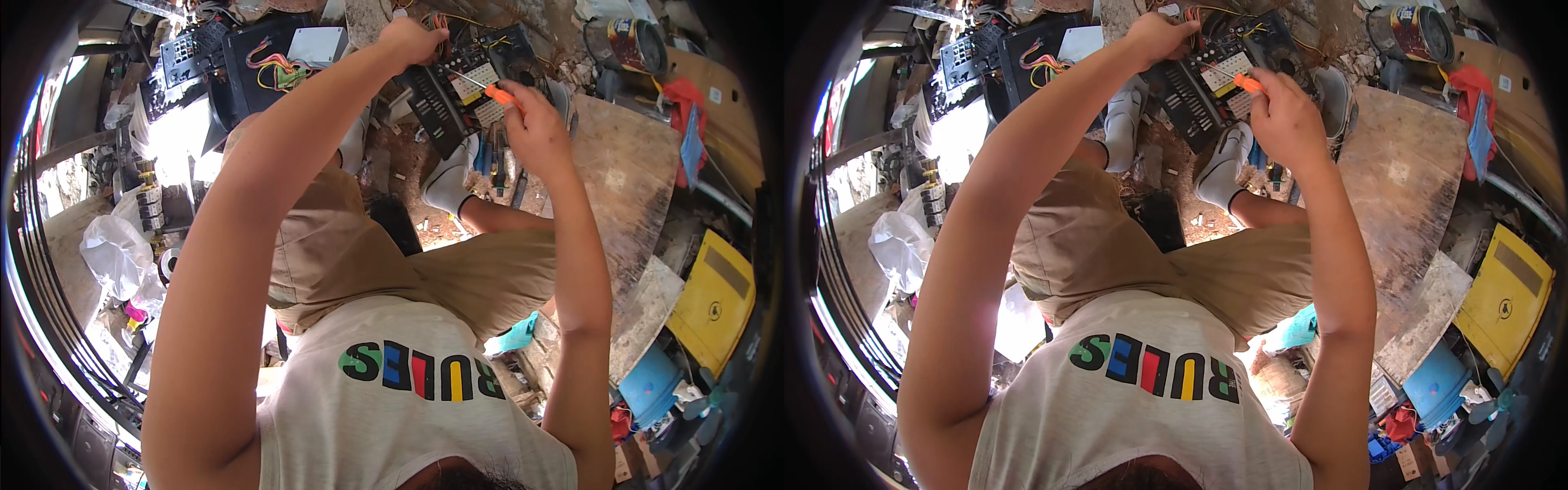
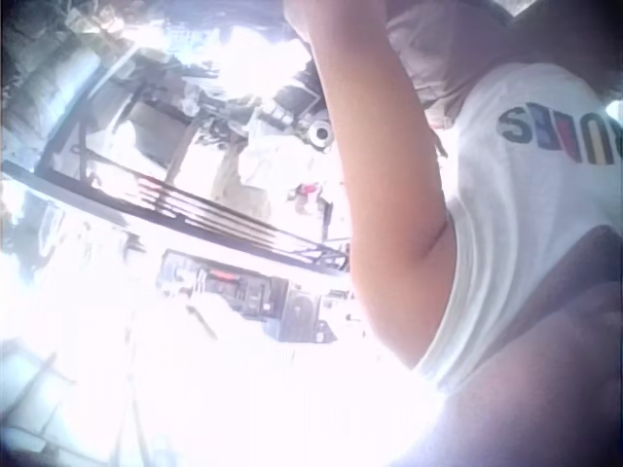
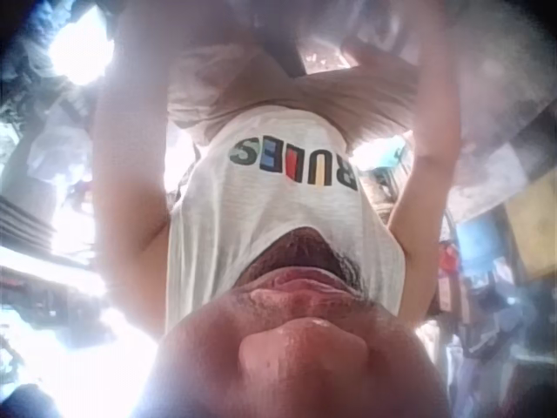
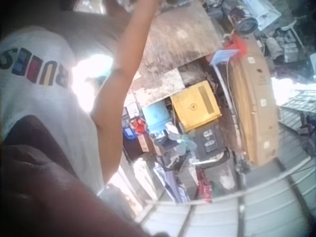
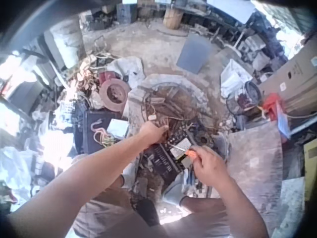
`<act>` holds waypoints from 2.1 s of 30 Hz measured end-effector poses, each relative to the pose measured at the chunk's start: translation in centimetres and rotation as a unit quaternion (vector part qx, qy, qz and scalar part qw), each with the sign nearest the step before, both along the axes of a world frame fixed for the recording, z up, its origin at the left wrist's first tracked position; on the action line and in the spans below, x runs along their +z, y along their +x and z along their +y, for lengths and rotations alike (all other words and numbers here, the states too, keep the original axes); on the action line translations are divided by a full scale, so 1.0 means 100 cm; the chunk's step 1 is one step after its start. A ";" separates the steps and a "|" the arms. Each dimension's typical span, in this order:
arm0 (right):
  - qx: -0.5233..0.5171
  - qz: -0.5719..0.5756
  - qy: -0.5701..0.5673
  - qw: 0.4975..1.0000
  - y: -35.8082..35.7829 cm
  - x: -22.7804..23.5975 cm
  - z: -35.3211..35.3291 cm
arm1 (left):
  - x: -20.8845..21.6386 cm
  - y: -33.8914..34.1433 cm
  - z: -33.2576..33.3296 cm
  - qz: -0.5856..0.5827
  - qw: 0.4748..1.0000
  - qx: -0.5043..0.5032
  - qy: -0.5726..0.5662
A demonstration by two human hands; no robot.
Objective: The person uses a screwdriver to remove screws from a computer power supply unit and separates the wires from the casing.
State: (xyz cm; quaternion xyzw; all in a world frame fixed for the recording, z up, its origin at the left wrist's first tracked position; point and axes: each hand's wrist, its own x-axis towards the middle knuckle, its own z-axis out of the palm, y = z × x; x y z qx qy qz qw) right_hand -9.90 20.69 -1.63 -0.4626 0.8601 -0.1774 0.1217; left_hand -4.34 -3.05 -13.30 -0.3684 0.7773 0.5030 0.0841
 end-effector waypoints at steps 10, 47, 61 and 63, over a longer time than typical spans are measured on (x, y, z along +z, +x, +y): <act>-0.194 -0.148 -0.210 0.947 0.011 -0.063 0.045 | 0.044 -0.016 -0.035 0.129 0.679 -0.555 -0.462; 0.009 0.097 0.042 0.994 -0.065 0.016 -0.009 | 0.020 -0.015 0.007 0.347 0.583 -0.552 -0.485; 0.017 -0.027 0.050 0.998 -0.003 0.050 0.055 | 0.001 -0.018 0.024 0.378 0.666 -0.489 -0.419; 0.042 0.001 0.073 0.996 -0.007 0.049 0.042 | 0.010 -0.020 0.021 0.373 0.687 -0.508 -0.361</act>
